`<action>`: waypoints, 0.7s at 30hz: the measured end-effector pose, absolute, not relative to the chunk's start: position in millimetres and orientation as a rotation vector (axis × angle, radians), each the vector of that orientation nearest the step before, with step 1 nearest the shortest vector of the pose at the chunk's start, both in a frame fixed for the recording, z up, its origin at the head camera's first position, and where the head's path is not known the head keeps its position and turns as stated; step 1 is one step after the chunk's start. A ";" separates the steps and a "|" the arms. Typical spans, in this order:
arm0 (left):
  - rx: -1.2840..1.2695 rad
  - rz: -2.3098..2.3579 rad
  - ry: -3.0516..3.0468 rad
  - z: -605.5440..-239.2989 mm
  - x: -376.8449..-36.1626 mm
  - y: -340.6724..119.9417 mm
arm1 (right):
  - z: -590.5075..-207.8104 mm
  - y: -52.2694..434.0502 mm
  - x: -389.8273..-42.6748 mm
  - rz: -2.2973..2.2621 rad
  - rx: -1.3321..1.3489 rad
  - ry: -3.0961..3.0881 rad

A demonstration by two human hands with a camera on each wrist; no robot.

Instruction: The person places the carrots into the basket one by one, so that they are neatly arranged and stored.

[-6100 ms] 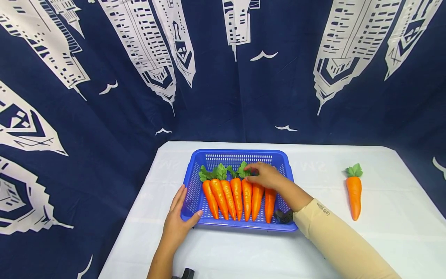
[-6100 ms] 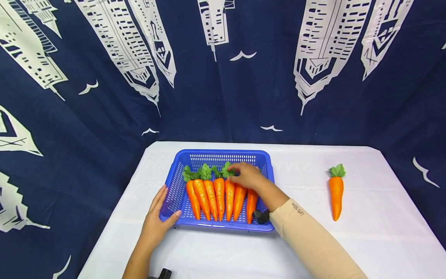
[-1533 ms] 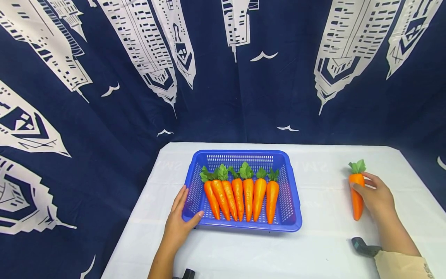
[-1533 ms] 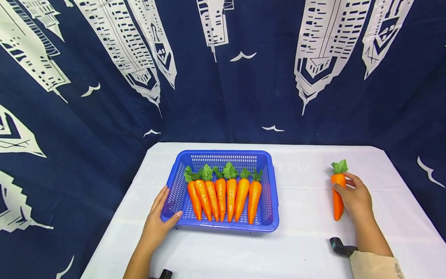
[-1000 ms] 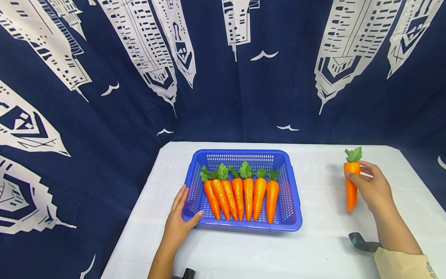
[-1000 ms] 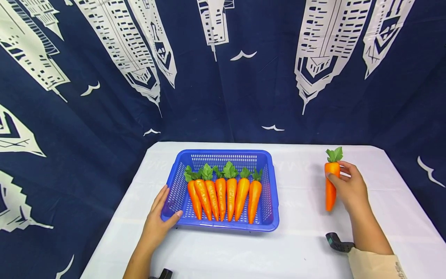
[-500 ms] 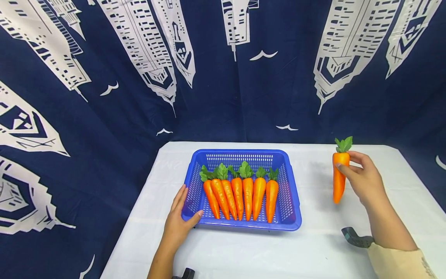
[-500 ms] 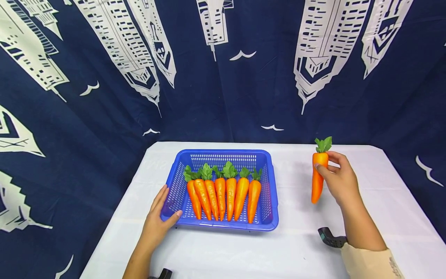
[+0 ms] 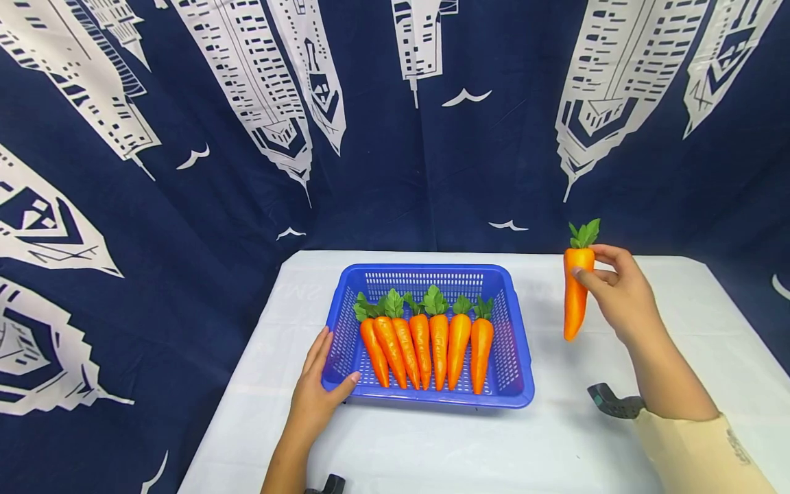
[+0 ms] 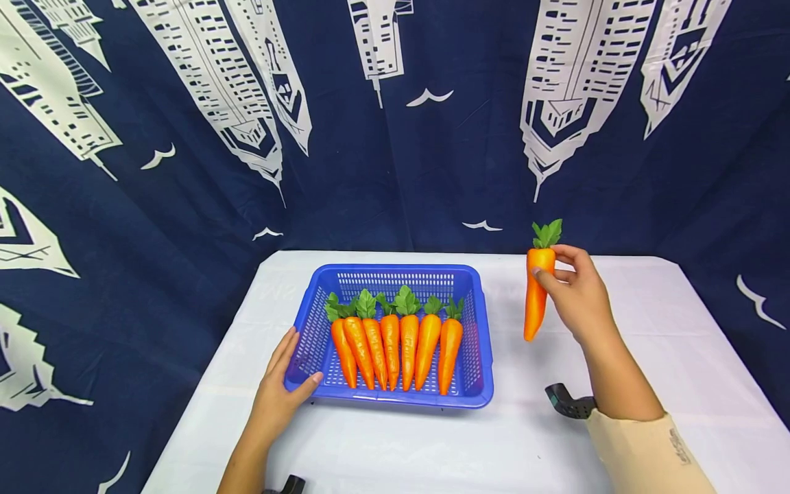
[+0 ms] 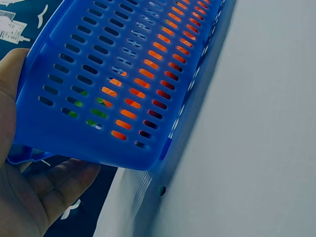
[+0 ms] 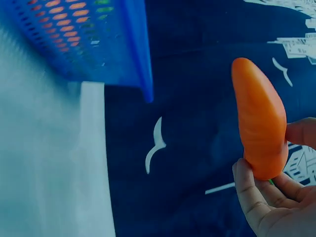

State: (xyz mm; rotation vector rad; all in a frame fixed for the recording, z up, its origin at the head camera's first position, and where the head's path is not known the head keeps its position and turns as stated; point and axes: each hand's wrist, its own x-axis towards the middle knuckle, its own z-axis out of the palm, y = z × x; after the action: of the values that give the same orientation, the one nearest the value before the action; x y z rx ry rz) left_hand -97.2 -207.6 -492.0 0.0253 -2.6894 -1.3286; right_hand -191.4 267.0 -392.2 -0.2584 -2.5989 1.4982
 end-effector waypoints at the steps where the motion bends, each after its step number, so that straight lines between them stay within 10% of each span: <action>1: 0.027 -1.330 -2.690 -492.0 -97.1 -207.6 | -390.5 264.7 -192.1 1.513 -0.251 -2.587; 21: 0.037 -1.332 -2.691 -492.1 -96.5 -207.3 | -371.7 216.3 -207.6 1.512 0.147 -2.565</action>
State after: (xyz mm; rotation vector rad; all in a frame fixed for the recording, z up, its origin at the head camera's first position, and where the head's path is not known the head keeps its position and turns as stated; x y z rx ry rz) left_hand -96.5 -207.3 -492.1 0.0374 -2.6910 -1.3320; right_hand -207.6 216.3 -371.7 0.1468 -2.5654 1.5115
